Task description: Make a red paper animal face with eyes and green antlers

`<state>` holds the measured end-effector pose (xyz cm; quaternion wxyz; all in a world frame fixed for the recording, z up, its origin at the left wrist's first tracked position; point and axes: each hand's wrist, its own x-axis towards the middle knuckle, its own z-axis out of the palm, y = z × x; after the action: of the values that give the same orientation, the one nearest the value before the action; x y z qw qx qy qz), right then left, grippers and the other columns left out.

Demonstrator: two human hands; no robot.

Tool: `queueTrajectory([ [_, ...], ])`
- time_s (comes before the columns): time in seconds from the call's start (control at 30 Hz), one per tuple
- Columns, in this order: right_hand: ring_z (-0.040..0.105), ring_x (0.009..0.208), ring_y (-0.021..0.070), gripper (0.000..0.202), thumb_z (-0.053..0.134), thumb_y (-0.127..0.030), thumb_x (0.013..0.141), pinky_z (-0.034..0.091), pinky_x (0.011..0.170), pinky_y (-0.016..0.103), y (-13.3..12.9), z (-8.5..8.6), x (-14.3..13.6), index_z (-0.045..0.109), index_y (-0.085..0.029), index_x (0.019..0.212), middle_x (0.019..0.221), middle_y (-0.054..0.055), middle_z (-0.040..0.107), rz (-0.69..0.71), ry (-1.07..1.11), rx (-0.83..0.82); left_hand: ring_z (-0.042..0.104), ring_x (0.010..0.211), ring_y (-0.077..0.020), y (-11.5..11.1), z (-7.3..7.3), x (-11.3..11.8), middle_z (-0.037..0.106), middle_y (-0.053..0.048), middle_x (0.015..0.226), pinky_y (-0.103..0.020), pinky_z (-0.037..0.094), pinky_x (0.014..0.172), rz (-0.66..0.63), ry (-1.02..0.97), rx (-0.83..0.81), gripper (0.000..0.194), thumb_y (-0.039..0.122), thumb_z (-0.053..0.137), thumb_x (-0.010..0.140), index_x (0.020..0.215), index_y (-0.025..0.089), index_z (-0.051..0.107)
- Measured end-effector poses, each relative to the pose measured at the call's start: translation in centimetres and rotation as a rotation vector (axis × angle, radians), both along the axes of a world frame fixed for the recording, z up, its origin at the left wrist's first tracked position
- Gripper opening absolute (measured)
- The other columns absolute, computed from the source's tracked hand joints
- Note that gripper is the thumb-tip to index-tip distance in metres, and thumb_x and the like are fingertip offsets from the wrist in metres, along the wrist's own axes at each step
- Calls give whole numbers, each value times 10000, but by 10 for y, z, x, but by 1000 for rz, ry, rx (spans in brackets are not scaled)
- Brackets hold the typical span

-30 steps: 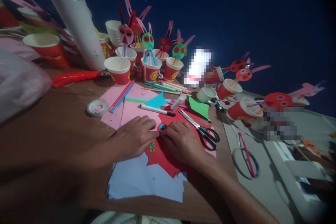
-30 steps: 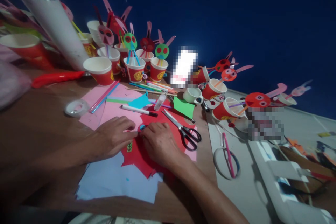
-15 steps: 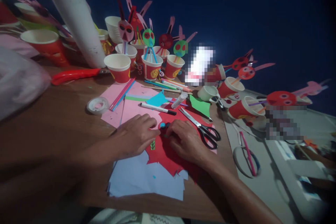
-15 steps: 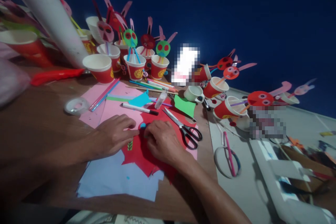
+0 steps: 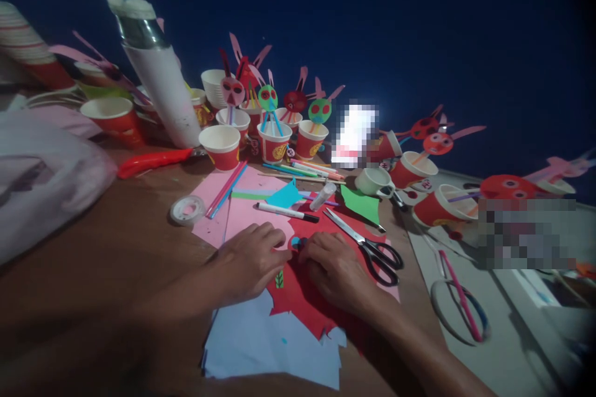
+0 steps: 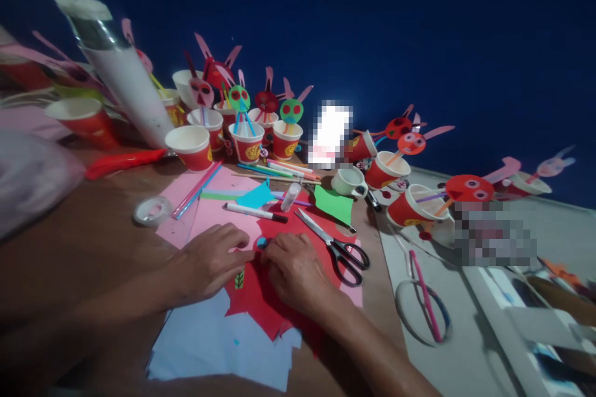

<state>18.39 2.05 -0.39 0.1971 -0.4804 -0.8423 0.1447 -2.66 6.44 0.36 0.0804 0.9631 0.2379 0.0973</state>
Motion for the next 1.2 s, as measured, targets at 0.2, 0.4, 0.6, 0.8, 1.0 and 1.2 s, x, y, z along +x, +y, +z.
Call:
queueTrajectory([
  [0.2, 503, 796, 160, 147, 516, -101, 824, 301, 692, 290, 0, -1, -2, 588, -196, 911, 845, 29, 595, -12, -19, 1, 454, 874, -218, -1, 5, -1, 527, -75, 964, -351, 374, 700, -2, 21, -20, 165, 179, 452, 867, 988, 186, 564],
  [0.4, 514, 758, 150, 96, 538, -142, 850, 283, 676, 293, 0, -6, -5, 608, -192, 806, 793, 18, 605, -45, -72, 62, 450, 855, -211, -2, 1, 1, 524, -75, 938, -352, 362, 692, 28, -26, -10, 177, 178, 421, 887, 976, 193, 573],
  [0.6, 506, 701, 144, 153, 520, -115, 852, 277, 658, 293, 1, -8, -8, 583, -168, 723, 718, 19, 599, -57, -95, 108, 451, 870, -212, -2, 1, 1, 518, -70, 955, -352, 360, 705, 33, -15, -29, 185, 186, 408, 892, 983, 195, 569],
  [0.8, 491, 667, 138, 174, 502, -100, 853, 273, 652, 290, 2, -12, -8, 563, -167, 704, 699, 18, 591, -77, -61, 138, 452, 871, -212, -3, 2, 0, 517, -71, 953, -352, 360, 706, 37, 1, -36, 206, 181, 397, 895, 1007, 197, 569],
  [1.0, 500, 696, 142, 154, 487, -111, 863, 307, 672, 281, 1, 0, -2, 558, -178, 745, 728, 12, 597, -101, 37, 41, 456, 890, -221, -1, 6, -1, 526, -83, 974, -359, 373, 712, 11, 24, -43, 230, 187, 386, 898, 1034, 191, 572],
  [1.2, 523, 753, 144, 124, 459, -155, 885, 357, 716, 277, 0, 11, 7, 538, -184, 794, 802, 22, 601, -86, 199, -65, 462, 883, -227, 1, -1, 0, 532, -87, 977, -365, 389, 705, -6, -7, -22, 215, 190, 418, 884, 1012, 178, 590],
])
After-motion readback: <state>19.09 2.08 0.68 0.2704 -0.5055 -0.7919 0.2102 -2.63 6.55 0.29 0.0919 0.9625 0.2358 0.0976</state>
